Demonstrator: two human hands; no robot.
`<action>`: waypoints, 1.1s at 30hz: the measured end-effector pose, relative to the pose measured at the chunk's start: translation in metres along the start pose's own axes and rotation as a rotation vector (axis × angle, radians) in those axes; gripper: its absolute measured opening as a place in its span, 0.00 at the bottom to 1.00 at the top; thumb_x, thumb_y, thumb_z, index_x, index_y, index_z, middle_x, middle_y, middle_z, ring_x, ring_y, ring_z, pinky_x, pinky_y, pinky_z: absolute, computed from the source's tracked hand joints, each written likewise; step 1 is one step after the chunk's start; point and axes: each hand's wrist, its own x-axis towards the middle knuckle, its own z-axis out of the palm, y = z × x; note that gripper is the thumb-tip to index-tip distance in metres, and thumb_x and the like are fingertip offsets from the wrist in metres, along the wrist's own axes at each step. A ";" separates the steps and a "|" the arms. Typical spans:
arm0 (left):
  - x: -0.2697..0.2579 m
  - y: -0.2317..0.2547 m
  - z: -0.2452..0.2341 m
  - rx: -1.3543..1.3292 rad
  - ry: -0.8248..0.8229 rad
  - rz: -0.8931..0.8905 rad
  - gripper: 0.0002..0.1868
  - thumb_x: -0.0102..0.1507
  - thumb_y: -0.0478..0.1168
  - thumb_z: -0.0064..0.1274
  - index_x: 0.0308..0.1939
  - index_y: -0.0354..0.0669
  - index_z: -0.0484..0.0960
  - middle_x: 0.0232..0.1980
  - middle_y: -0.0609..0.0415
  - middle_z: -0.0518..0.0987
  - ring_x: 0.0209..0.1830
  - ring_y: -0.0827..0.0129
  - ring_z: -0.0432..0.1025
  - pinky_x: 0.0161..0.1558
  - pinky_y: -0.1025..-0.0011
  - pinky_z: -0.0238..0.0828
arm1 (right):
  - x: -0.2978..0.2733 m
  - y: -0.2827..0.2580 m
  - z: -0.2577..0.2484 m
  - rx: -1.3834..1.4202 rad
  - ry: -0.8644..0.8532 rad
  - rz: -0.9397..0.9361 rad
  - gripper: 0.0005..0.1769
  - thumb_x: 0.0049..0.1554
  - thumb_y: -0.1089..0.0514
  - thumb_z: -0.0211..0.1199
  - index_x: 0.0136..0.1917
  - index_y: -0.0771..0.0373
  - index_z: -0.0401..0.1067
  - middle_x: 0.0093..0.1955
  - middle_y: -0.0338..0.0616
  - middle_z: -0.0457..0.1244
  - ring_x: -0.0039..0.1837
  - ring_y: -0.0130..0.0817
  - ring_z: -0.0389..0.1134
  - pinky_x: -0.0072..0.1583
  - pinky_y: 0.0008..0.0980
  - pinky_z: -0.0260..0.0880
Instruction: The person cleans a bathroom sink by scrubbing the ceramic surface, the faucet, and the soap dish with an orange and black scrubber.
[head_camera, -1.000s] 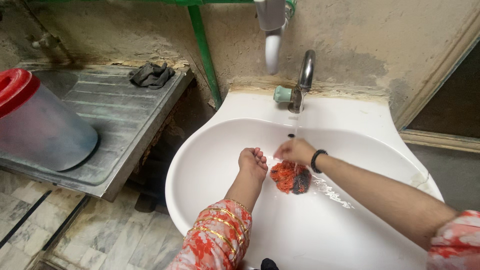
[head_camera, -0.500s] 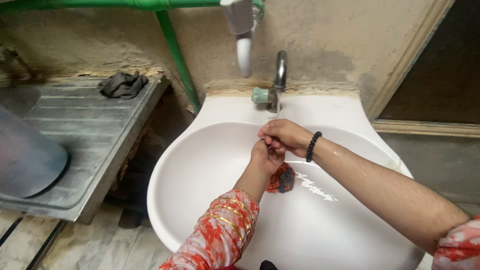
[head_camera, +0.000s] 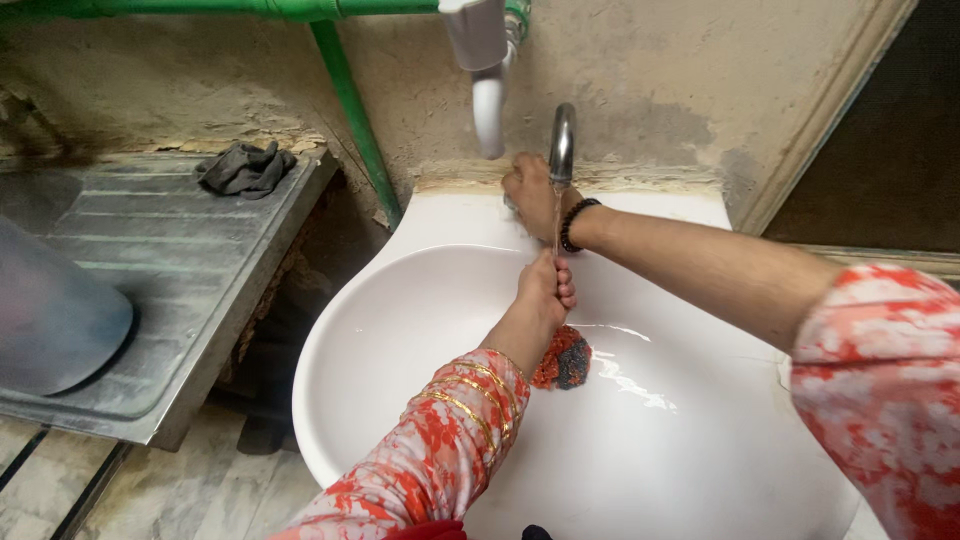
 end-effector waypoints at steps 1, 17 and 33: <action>-0.002 0.001 0.000 0.003 0.013 0.002 0.20 0.69 0.55 0.44 0.26 0.51 0.66 0.18 0.64 0.59 0.12 0.76 0.50 0.16 0.74 0.42 | 0.011 0.012 0.004 -0.532 0.062 -0.340 0.14 0.62 0.58 0.52 0.57 0.70 0.65 0.63 0.66 0.61 0.58 0.52 0.68 0.58 0.46 0.71; -0.035 0.005 -0.012 0.023 0.106 -0.012 0.25 0.67 0.50 0.48 0.17 0.56 0.57 0.14 0.66 0.54 0.11 0.76 0.43 0.17 0.71 0.37 | 0.067 -0.005 0.035 -1.000 -0.384 -0.055 0.09 0.52 0.62 0.67 0.48 0.58 0.80 0.62 0.51 0.62 0.63 0.45 0.65 0.67 0.47 0.62; -0.026 -0.035 -0.065 0.287 0.154 -0.089 0.10 0.66 0.47 0.50 0.31 0.52 0.74 0.23 0.66 0.68 0.18 0.79 0.60 0.21 0.78 0.51 | -0.092 0.022 0.002 -0.457 -0.448 -0.324 0.18 0.53 0.67 0.53 0.52 0.57 0.79 0.51 0.42 0.72 0.52 0.33 0.73 0.60 0.38 0.74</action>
